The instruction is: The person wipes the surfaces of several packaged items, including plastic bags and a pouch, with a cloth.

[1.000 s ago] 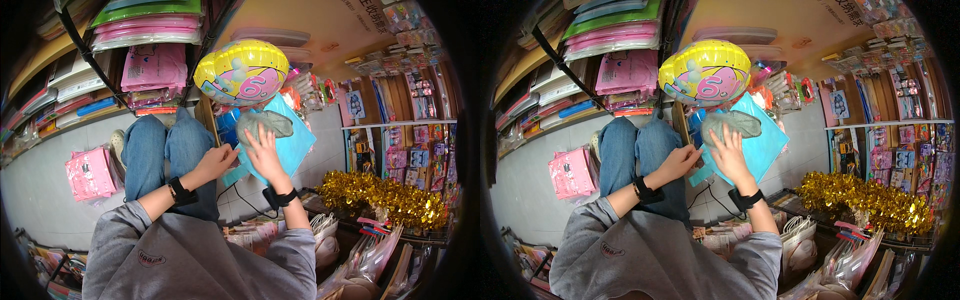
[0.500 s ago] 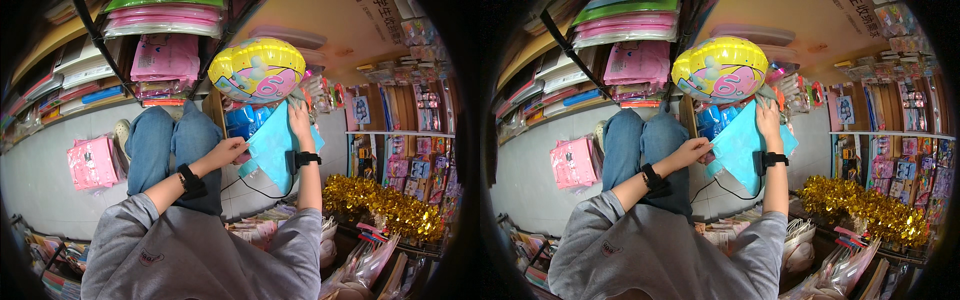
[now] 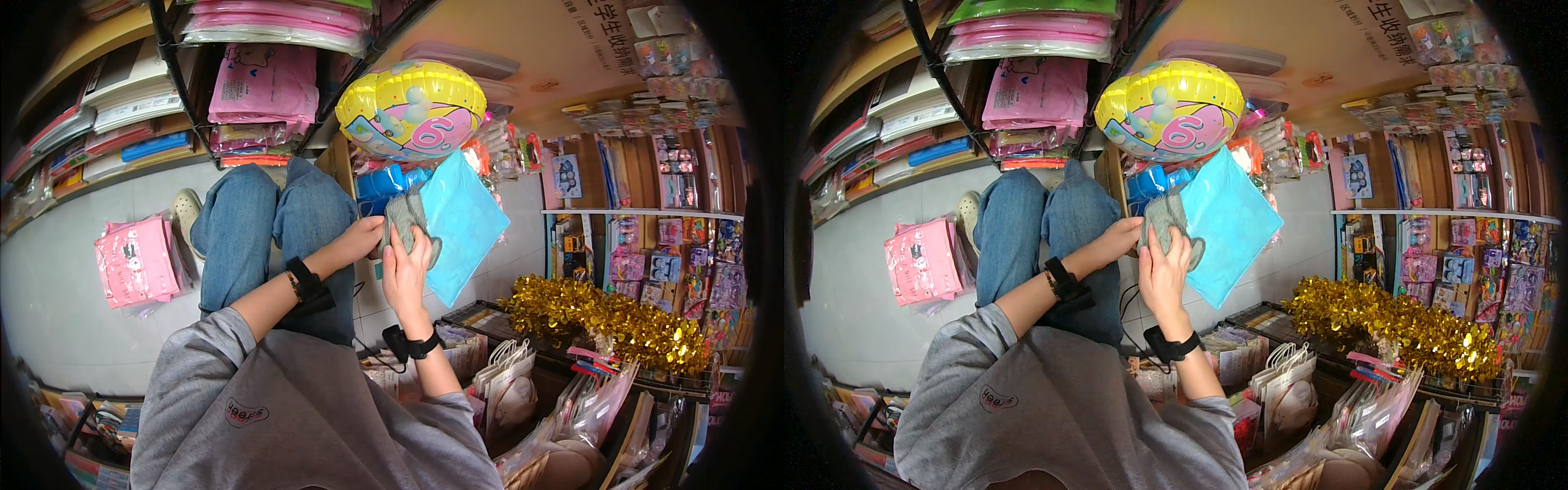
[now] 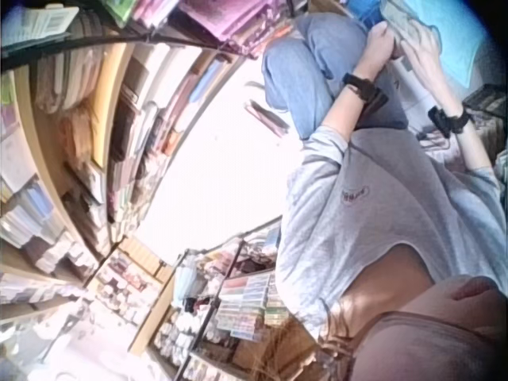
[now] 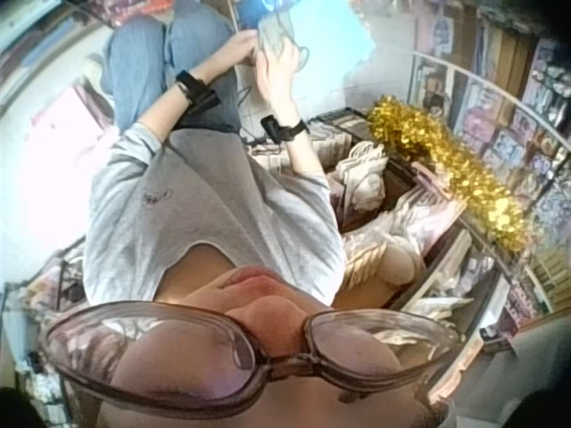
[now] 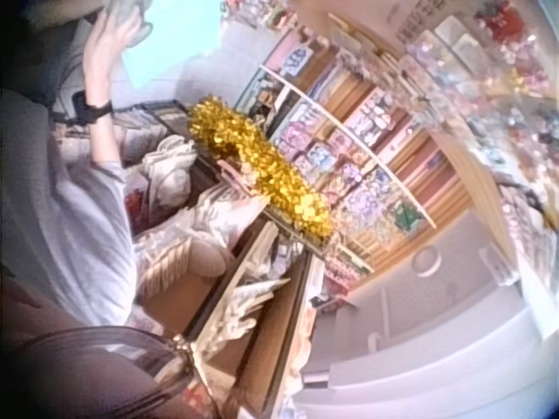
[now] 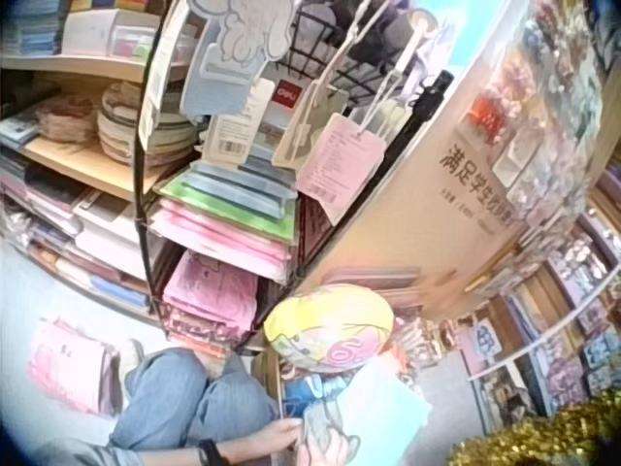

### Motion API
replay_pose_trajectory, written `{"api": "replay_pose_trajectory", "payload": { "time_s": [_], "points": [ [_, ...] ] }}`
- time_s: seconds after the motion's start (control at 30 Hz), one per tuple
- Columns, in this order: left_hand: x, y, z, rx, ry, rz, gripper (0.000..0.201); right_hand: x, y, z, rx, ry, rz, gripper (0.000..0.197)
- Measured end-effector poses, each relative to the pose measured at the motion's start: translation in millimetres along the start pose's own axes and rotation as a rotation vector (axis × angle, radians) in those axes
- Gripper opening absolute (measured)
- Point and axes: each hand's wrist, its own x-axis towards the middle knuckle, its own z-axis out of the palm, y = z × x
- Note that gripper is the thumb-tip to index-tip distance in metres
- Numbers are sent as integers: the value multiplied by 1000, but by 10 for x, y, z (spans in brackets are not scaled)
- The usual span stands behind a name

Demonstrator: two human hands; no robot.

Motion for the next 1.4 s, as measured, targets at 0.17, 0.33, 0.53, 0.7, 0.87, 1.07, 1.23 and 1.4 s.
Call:
{"api": "replay_pose_trajectory", "payload": {
  "time_s": [0.17,0.33,0.53,0.7,0.87,1.07,1.23,1.4],
  "points": [
    [-25,25,-23,259,-14,87,26,-183,112,39,-45,75,83,34],
    [-96,102,40,316,16,125,32,-497,511,6,-81,250,247,31],
    [-32,16,6,300,-33,69,31,-896,1204,104,48,417,517,33],
    [-70,46,9,304,22,83,34,-465,806,-134,149,646,634,33],
    [-108,129,101,258,43,48,36,53,314,54,51,282,144,31],
    [-63,59,51,374,37,150,35,79,494,126,24,323,194,35],
    [-89,118,72,419,45,141,33,-251,1218,33,22,472,510,31],
    [-97,105,106,343,23,127,33,-360,1694,-156,563,596,985,30]
  ]
}}
